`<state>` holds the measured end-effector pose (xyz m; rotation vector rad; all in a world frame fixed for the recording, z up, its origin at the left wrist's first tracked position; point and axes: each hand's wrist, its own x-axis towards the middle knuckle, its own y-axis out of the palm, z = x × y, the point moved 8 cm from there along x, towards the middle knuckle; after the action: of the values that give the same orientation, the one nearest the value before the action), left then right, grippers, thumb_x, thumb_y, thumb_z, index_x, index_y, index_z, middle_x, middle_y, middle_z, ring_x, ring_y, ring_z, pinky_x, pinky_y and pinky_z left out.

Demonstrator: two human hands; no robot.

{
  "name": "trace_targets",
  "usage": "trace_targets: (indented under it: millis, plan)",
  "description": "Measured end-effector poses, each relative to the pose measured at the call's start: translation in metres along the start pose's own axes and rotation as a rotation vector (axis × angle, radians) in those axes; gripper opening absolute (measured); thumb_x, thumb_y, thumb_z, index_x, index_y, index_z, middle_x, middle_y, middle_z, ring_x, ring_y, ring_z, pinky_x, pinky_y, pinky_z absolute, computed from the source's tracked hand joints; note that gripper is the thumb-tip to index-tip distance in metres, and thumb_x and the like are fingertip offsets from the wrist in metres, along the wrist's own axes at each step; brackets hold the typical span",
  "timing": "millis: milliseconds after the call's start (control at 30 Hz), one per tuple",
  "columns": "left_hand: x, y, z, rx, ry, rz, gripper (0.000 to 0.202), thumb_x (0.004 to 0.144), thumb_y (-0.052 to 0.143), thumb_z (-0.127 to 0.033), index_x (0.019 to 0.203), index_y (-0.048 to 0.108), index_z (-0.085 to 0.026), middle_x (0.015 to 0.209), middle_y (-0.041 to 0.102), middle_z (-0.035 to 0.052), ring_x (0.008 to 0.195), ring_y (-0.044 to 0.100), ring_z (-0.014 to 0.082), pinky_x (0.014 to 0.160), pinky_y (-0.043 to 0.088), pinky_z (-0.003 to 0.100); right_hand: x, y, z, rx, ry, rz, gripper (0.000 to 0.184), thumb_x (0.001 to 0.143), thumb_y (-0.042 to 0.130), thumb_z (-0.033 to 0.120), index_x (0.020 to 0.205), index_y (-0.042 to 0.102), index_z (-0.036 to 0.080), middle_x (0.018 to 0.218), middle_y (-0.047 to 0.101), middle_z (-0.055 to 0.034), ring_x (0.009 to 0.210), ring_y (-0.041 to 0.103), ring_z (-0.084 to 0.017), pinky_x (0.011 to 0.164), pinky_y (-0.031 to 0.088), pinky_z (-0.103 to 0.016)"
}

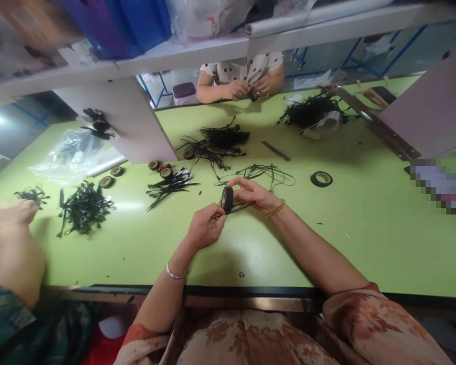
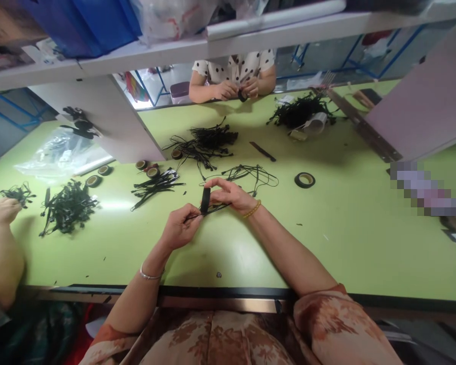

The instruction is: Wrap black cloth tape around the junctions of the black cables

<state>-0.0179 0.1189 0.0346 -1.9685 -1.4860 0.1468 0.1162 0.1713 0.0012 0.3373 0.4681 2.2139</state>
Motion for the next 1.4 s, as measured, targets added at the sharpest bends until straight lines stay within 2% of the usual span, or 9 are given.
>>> trace_targets:
  millis: [167, 400, 467, 567, 700, 833, 1000, 1200, 1400]
  plan:
    - [0.0, 0.003, 0.0, 0.002, -0.034, 0.049, 0.009, 0.08, 0.06, -0.02, 0.071, 0.058, -0.02, 0.055, 0.047, -0.0042, 0.054, 0.04, 0.0104, 0.057, 0.034, 0.023, 0.001, 0.001, 0.003, -0.149, 0.014, 0.027, 0.055, 0.073, 0.083, 0.034, 0.115, 0.05, 0.022, 0.09, 0.075, -0.0031, 0.084, 0.074, -0.02, 0.083, 0.056, -0.037]
    - [-0.001, 0.015, 0.003, 0.073, 0.002, 0.176, 0.009, 0.082, 0.057, -0.021, 0.075, 0.062, -0.02, 0.064, 0.055, -0.0005, 0.058, 0.043, 0.0121, 0.061, 0.035, 0.024, -0.014, 0.005, 0.024, -0.301, 0.035, 0.236, 0.049, 0.076, 0.079, 0.032, 0.117, 0.055, 0.019, 0.101, 0.073, -0.0056, 0.091, 0.072, -0.019, 0.077, 0.056, -0.032]
    - [-0.001, 0.015, 0.003, 0.073, -0.005, 0.167, 0.009, 0.081, 0.057, -0.019, 0.073, 0.061, -0.02, 0.062, 0.053, -0.0011, 0.057, 0.042, 0.012, 0.06, 0.034, 0.024, -0.013, 0.006, 0.026, -0.345, 0.027, 0.194, 0.045, 0.074, 0.081, 0.03, 0.11, 0.057, 0.019, 0.099, 0.072, -0.0048, 0.088, 0.07, -0.018, 0.075, 0.055, -0.03]
    - [0.001, 0.012, 0.007, 0.059, -0.073, 0.107, 0.01, 0.079, 0.058, -0.017, 0.069, 0.056, -0.02, 0.058, 0.048, -0.0036, 0.054, 0.038, 0.0107, 0.059, 0.032, 0.023, -0.006, 0.007, 0.02, -0.391, 0.016, 0.001, 0.04, 0.074, 0.08, 0.03, 0.104, 0.055, 0.02, 0.091, 0.07, -0.002, 0.079, 0.067, -0.015, 0.073, 0.053, -0.029]
    - [0.001, 0.008, 0.024, -0.06, -0.272, -0.002, 0.015, 0.078, 0.061, -0.021, 0.069, 0.048, -0.021, 0.054, 0.043, -0.0069, 0.049, 0.034, 0.0085, 0.054, 0.028, 0.022, -0.001, 0.009, 0.01, -0.412, -0.063, -0.315, 0.036, 0.076, 0.074, 0.03, 0.104, 0.053, 0.021, 0.082, 0.065, 0.0017, 0.07, 0.061, -0.013, 0.068, 0.052, -0.029]
    - [-0.002, 0.006, 0.039, -0.218, -0.414, -0.111, 0.018, 0.076, 0.065, -0.027, 0.078, 0.048, -0.021, 0.052, 0.043, -0.0095, 0.047, 0.035, 0.008, 0.051, 0.027, 0.02, -0.002, 0.015, 0.011, -0.408, -0.145, -0.443, 0.044, 0.072, 0.073, 0.027, 0.109, 0.049, 0.024, 0.085, 0.064, 0.0008, 0.073, 0.062, -0.015, 0.069, 0.052, -0.03]
    - [-0.003, 0.008, 0.041, -0.182, -0.438, -0.122, 0.017, 0.079, 0.061, -0.028, 0.073, 0.047, -0.02, 0.05, 0.04, -0.0095, 0.047, 0.034, 0.008, 0.051, 0.026, 0.021, -0.003, 0.019, 0.015, -0.401, -0.195, -0.475, 0.047, 0.07, 0.072, 0.026, 0.109, 0.046, 0.024, 0.086, 0.064, 0.0002, 0.079, 0.062, -0.017, 0.074, 0.052, -0.032]
    - [-0.004, 0.013, 0.047, -0.209, -0.491, -0.098, 0.022, 0.076, 0.065, -0.027, 0.066, 0.047, -0.019, 0.049, 0.039, -0.0084, 0.046, 0.031, 0.0067, 0.048, 0.021, 0.021, -0.003, 0.02, 0.011, -0.35, -0.206, -0.452, 0.048, 0.068, 0.069, 0.025, 0.107, 0.04, 0.026, 0.078, 0.059, 0.0037, 0.069, 0.058, -0.015, 0.066, 0.049, -0.03]
    - [-0.011, 0.033, 0.063, -0.821, -0.831, 0.016, 0.029, 0.074, 0.069, -0.032, 0.069, 0.043, -0.019, 0.048, 0.03, -0.0113, 0.039, 0.019, 0.0022, 0.04, 0.01, 0.017, -0.005, 0.022, 0.013, -0.346, -0.283, -0.32, 0.05, 0.067, 0.067, 0.024, 0.107, 0.038, 0.025, 0.073, 0.053, 0.0049, 0.066, 0.054, -0.014, 0.065, 0.044, -0.029]
